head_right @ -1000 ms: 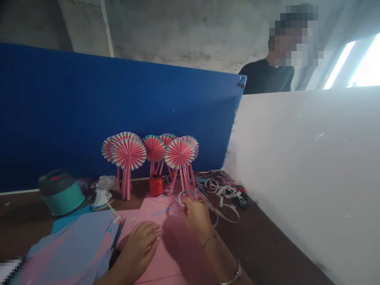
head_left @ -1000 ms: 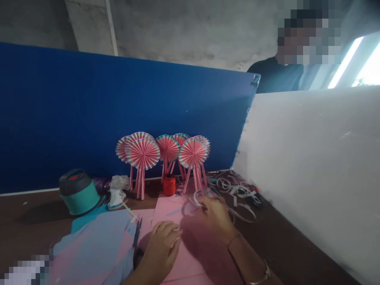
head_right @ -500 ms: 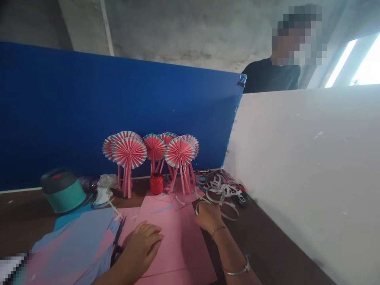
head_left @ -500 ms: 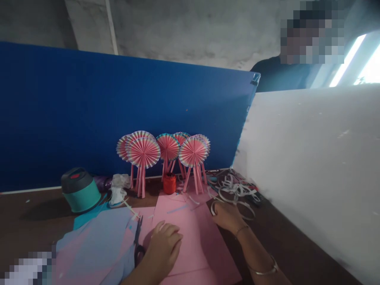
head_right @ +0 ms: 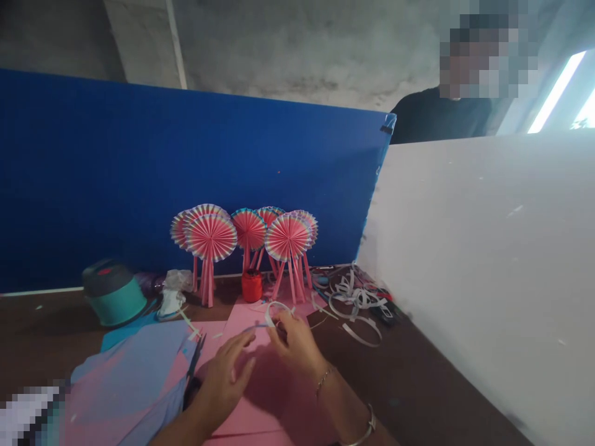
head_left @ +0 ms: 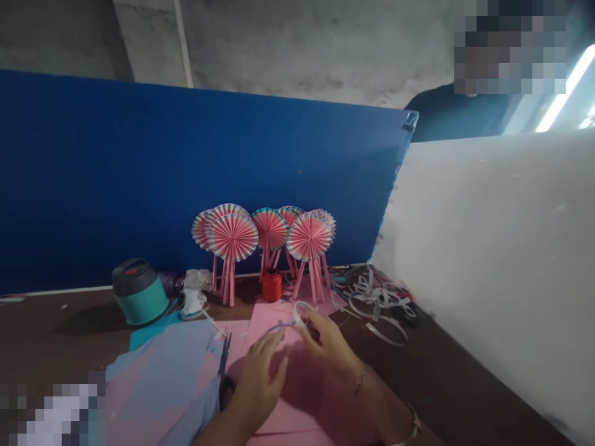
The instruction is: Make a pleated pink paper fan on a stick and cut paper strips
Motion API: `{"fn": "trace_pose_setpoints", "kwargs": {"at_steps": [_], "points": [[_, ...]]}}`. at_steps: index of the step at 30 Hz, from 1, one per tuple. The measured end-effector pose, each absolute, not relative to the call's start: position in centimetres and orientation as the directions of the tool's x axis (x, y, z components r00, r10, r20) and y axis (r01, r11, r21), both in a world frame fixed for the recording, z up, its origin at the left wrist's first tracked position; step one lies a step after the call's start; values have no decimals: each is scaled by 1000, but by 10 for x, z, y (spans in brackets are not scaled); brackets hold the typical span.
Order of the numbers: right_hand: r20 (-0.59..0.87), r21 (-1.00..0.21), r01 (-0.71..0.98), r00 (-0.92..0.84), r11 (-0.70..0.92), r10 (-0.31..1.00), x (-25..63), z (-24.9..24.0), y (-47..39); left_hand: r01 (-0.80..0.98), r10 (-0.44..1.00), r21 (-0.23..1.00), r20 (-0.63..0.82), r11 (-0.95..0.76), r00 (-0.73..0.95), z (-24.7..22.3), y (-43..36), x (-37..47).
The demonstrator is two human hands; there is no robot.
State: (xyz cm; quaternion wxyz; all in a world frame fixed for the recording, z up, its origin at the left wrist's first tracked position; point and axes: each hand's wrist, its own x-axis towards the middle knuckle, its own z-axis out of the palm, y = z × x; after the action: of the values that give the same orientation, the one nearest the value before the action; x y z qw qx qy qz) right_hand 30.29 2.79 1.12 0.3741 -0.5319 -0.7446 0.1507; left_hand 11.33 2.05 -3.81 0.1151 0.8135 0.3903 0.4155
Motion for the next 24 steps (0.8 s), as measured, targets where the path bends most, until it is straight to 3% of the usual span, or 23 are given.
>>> {"fn": "trace_pose_setpoints", "kwargs": {"at_steps": [3,6,15,24], "points": [[421,-494,734,-266,466,867,294,12,23,501,774,602,568,-622,280,-40,23,113],[412,-445,740,-332,505,849,288,13,19,460,785,640,553,-615,280,-38,23,113],[355,-449,747,-354,490,865,287,20,16,243,836,800,526,-548,156,-19,23,112],[348,-414,741,-408,529,844,288,13,20,270,889,847,445,-458,112,-27,27,113]]}}
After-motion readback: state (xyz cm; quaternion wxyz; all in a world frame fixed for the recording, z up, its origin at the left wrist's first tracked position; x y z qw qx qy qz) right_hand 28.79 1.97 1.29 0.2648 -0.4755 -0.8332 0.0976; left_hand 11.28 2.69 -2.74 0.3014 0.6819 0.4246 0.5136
